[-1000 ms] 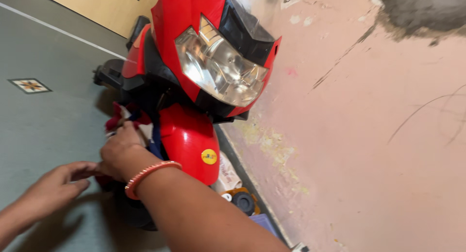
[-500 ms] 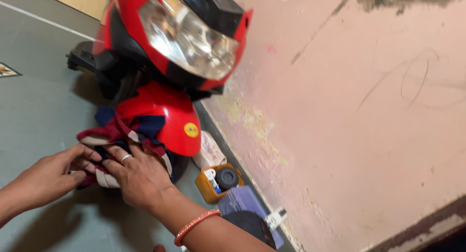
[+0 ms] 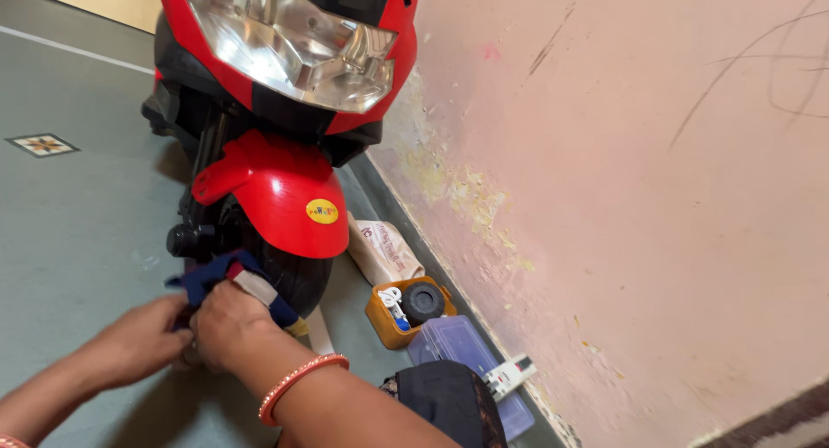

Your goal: The person wipes a red motorcycle and a bicycle with a cloth. They clean the motorcycle's seat, rear, and front sections, then move to the bicycle and wipe its frame and handlebars.

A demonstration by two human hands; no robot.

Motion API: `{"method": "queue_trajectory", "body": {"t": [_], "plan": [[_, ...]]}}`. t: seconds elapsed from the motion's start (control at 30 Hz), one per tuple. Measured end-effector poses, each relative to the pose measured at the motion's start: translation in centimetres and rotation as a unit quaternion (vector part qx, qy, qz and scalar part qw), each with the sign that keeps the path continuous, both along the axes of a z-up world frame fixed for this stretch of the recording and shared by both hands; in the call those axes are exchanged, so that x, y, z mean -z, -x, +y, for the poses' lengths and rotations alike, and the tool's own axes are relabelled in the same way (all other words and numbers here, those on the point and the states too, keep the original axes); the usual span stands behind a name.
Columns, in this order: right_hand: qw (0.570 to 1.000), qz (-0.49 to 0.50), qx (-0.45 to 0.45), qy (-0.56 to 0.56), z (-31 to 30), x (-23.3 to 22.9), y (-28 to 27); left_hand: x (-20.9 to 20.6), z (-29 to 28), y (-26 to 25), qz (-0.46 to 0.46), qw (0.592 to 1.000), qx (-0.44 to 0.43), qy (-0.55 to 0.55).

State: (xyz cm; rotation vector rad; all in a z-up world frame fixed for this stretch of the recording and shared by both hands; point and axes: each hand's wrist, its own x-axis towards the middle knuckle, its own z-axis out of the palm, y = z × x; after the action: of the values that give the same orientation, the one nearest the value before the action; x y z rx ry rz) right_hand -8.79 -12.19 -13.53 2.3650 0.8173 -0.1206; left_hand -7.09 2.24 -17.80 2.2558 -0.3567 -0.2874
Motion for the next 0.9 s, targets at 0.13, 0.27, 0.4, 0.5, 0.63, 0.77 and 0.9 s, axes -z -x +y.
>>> {"method": "queue_trajectory", "body": {"t": [0.13, 0.27, 0.4, 0.5, 0.63, 0.77, 0.9], "plan": [[0.994, -0.054, -0.072, -0.064, -1.3, 0.1, 1.2, -1.3, -0.3, 1.5, 0.048, 0.999, 0.006, 0.017], [0.976, -0.108, -0.120, -0.147, -3.7, -3.7, 2.4, -5.9, -1.8, 0.8, 0.045, 0.998, 0.034, 0.004], [0.941, -0.166, -0.229, -0.185, -5.7, -8.4, 3.2, -10.9, -2.6, 1.8, 0.041, 0.997, 0.031, -0.050], [0.933, -0.189, -0.270, -0.147, -6.2, -11.4, 4.2, -14.3, -2.7, 3.7, 0.036, 0.996, 0.030, -0.082], [0.901, -0.215, -0.298, -0.232, -6.4, -15.6, 5.9, -18.9, -2.7, 5.8, 0.055, 0.996, 0.023, -0.061], [0.866, -0.277, -0.277, -0.310, -6.8, -20.7, 7.2, -24.3, -2.5, 5.6, -0.026, 0.998, 0.043, 0.024], [0.799, -0.342, -0.281, -0.407, -8.3, -27.7, 7.3, -30.6, -3.4, 4.9, -0.130, 0.989, -0.004, 0.064]]}}
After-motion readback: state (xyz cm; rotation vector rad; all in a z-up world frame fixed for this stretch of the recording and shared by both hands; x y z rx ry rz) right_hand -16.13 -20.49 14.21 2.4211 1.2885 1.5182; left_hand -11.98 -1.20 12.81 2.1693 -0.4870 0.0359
